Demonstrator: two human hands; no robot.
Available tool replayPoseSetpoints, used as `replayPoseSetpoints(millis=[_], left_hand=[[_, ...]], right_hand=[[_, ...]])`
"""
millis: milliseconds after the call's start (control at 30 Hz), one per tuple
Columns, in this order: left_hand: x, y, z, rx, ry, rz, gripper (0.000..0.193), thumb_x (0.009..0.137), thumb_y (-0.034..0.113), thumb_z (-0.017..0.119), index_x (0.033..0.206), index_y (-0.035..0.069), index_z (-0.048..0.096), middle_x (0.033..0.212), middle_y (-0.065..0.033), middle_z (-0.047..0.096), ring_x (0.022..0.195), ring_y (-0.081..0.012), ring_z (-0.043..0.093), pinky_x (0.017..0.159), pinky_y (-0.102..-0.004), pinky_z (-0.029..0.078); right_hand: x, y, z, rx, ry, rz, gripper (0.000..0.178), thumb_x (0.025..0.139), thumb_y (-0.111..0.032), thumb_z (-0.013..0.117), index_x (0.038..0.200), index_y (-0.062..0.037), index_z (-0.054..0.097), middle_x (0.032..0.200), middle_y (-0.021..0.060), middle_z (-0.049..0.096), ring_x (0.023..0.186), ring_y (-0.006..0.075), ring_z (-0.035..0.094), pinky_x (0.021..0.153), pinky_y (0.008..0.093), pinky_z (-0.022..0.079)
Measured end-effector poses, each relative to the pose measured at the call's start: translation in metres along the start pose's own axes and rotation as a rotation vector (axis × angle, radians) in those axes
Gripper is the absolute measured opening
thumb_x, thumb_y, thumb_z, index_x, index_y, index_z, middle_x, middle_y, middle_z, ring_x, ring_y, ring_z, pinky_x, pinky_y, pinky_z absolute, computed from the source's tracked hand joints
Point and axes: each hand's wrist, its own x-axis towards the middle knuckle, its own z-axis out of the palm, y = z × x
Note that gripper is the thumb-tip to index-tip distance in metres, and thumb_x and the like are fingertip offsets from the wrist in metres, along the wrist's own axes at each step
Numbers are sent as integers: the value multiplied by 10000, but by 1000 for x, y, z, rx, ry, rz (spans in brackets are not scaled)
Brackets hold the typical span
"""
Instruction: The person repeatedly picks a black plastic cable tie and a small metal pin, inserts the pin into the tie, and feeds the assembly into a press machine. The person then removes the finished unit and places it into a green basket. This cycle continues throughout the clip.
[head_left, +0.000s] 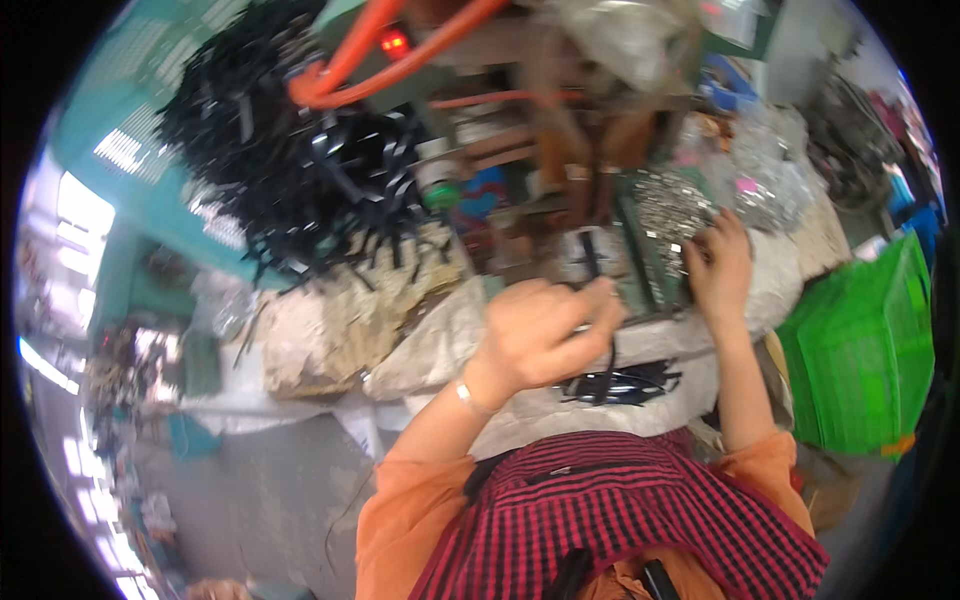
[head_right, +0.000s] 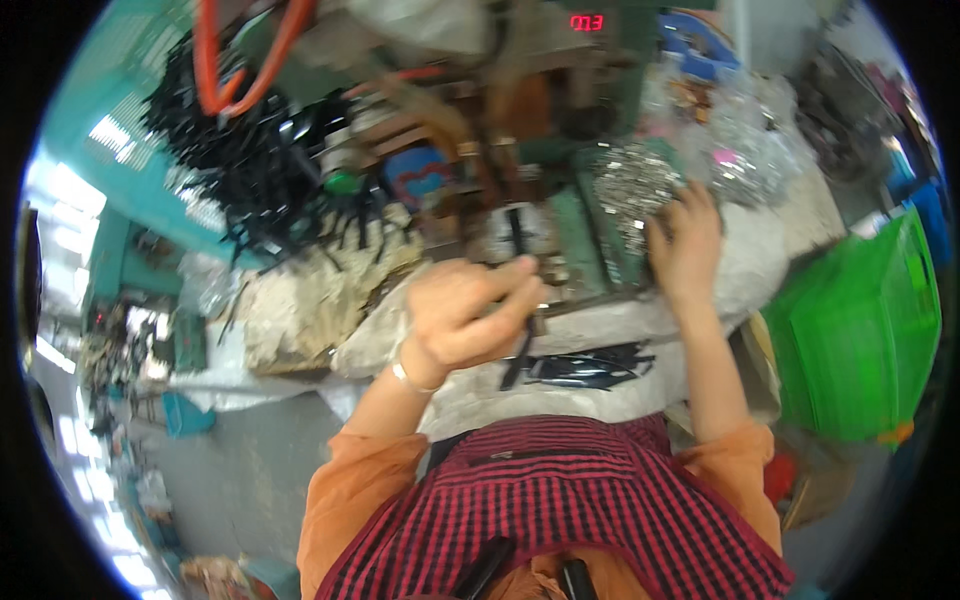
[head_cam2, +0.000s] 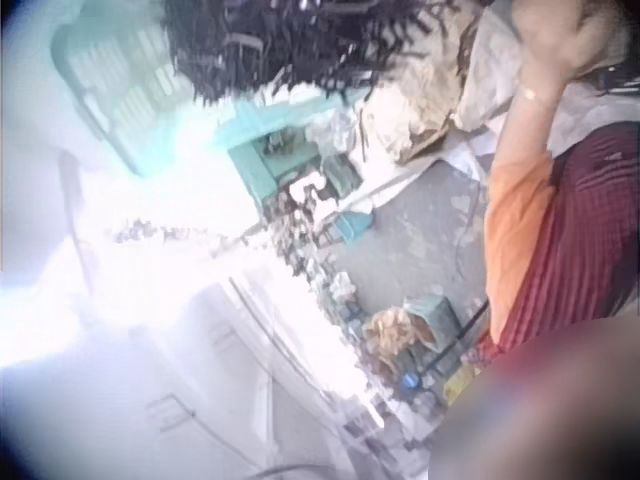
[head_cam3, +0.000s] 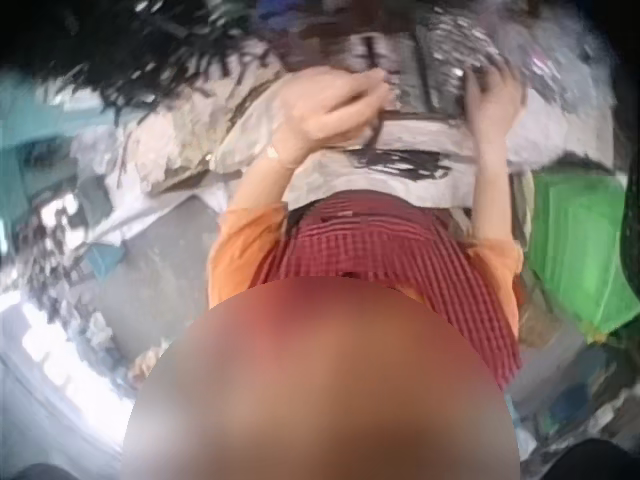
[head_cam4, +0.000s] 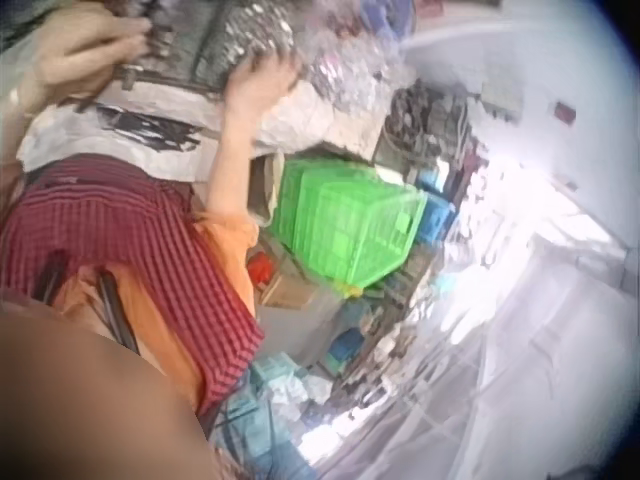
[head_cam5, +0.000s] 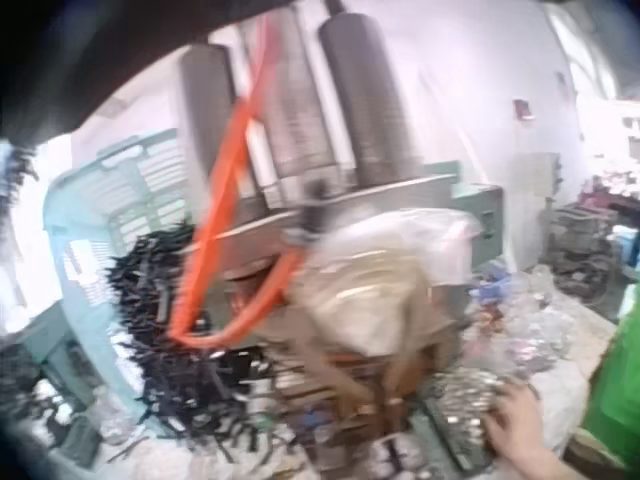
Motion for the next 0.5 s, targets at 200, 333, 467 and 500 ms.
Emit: replayPoseSetpoints(millis=[200,333,467,500], left_hand=[[-4,-5,13,-114,95,58,175,722,156,740,840,74,642,856,-51,655,588,-196,599,493,-338,452],[-10,9,11,-39,154,5,161,732,151,722,870,92,663,939,-63,669,566,-203,559,499,-352,419],[-13,28,0,-53,180,-176,181,737,145,716,914,106,703,990,-89,701,651,-214,625,543,-355,454],[-23,31,-6,2,231,-195,189,747,152,711,929,102,710,1005,-97,709,688,-222,645,557,-351,465]], right_hand=[[-2,47,10,265,-151,207,332,953,-248,699,1160,12,698,1293,206,647,1208,373,599,1048,456,452],[8,31,16,-178,-161,-96,342,954,-240,690,1196,-1,652,1482,221,507,1405,405,439,1140,468,383],[10,38,17,-108,-169,-76,299,969,-175,666,1202,12,658,1413,216,571,1334,397,512,1117,448,402],[9,35,13,-66,-182,-36,305,972,-176,664,1212,12,659,1386,218,592,1311,397,533,1113,441,406]])
